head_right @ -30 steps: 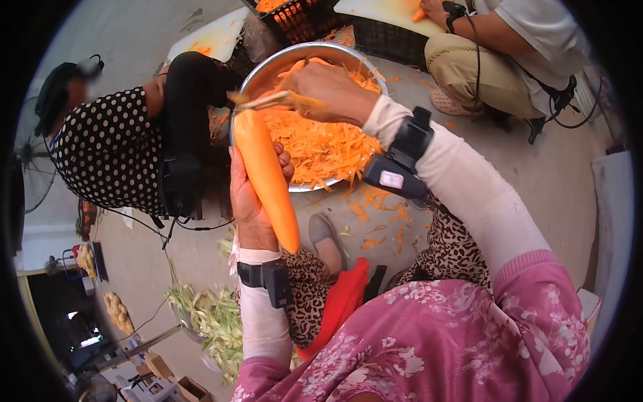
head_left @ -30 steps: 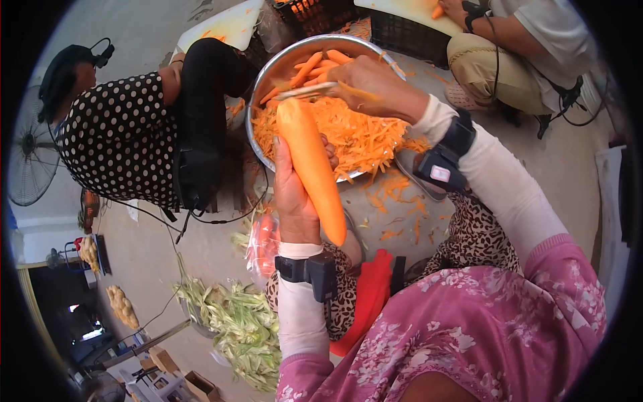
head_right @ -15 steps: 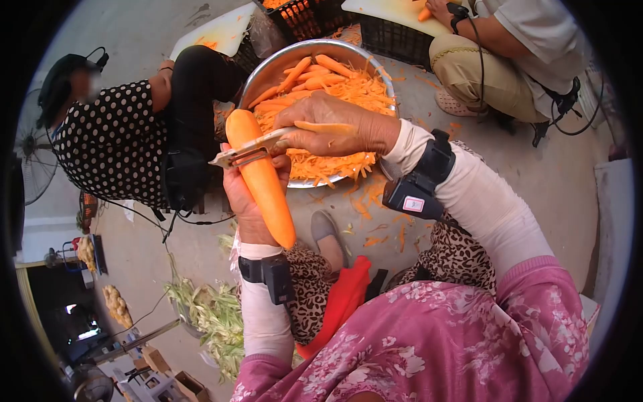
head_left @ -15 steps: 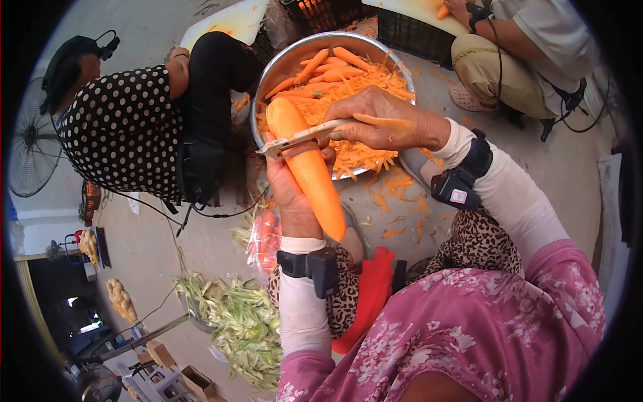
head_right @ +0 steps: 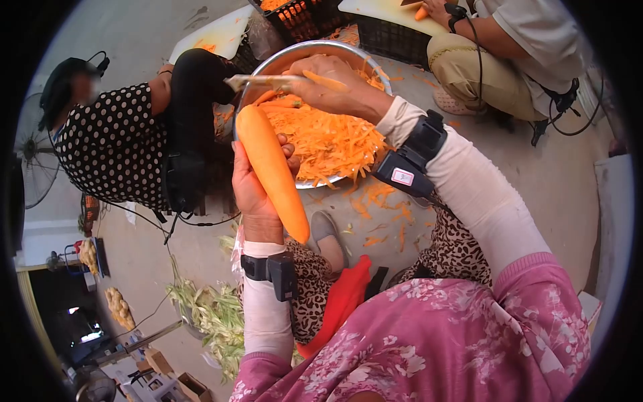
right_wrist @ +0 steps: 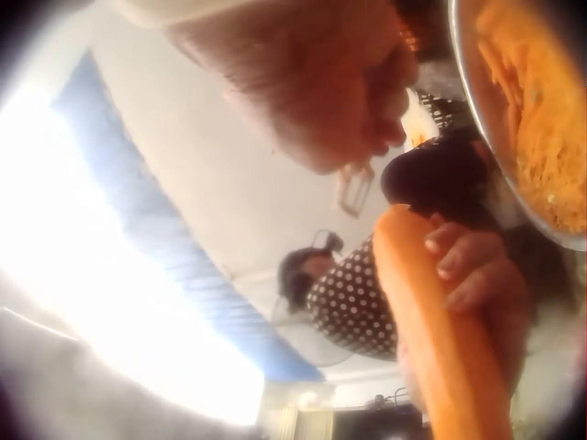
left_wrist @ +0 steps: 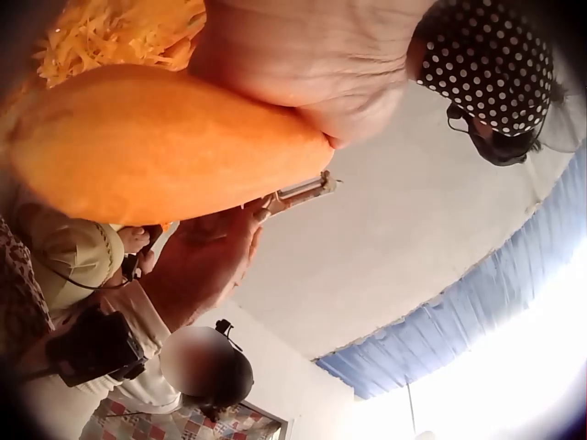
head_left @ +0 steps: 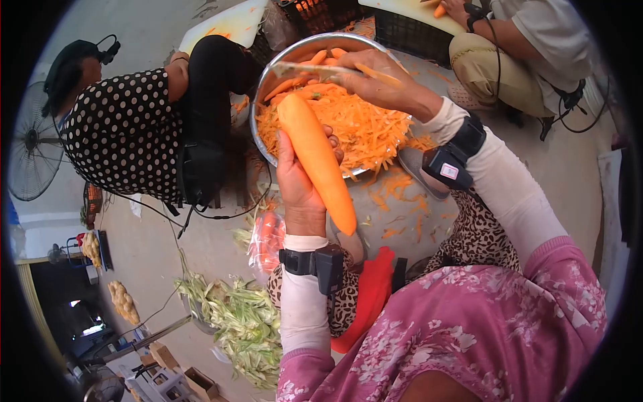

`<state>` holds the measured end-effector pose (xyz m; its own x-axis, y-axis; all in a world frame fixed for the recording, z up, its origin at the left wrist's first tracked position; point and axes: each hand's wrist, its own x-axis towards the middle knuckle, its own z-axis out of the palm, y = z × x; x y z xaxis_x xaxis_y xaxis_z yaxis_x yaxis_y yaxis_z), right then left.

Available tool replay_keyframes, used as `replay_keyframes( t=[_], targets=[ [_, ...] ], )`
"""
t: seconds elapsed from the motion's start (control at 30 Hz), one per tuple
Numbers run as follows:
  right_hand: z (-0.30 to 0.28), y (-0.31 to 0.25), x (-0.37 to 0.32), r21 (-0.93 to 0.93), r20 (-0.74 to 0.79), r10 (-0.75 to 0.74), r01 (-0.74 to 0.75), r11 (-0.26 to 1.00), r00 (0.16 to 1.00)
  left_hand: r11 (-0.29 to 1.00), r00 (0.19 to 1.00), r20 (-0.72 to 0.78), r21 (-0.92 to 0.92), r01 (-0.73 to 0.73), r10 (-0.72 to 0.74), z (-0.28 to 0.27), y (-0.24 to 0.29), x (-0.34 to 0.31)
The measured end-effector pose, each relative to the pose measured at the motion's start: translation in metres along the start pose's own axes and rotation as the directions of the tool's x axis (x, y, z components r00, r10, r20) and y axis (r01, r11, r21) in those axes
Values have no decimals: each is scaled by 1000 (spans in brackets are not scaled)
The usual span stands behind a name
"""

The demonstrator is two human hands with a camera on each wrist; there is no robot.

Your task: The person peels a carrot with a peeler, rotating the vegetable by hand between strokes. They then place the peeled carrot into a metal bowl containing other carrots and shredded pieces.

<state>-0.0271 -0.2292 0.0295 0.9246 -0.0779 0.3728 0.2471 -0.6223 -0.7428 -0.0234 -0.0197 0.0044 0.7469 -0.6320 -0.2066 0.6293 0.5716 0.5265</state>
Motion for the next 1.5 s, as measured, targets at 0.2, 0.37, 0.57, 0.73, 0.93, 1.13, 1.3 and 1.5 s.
replay_keyframes(
  t=[0.2,0.37,0.57,0.73,0.93,1.13,1.3,1.5],
  targets=[
    [1,-14,-28,269,262,-226,154,951,938,981,995,-85,-192,26,-43,-10,4,0],
    [4,-16,-27,268,324,-195,108,957,926,968,998,-1,-242,60,-62,1,6,-1],
    [13,44,-1,-220,82,-143,158,963,986,985,982,148,-114,131,-113,26,0,-13],
    [2,20,3,-92,-33,75,-78,993,997,987,994,104,-151,51,-36,10,3,-4],
    [-2,-7,-13,143,144,-26,5,990,989,999,1000,-18,-44,-16,15,2,2,-5],
    [12,-7,-18,130,117,-155,140,982,981,1000,999,-34,11,10,-9,-1,3,-2],
    [8,34,0,-244,-61,10,-25,969,998,995,991,115,-57,79,-72,12,2,-5],
    [-4,-8,-15,305,235,-42,-32,952,971,999,1000,-19,-44,12,-13,1,3,-1]
  ],
)
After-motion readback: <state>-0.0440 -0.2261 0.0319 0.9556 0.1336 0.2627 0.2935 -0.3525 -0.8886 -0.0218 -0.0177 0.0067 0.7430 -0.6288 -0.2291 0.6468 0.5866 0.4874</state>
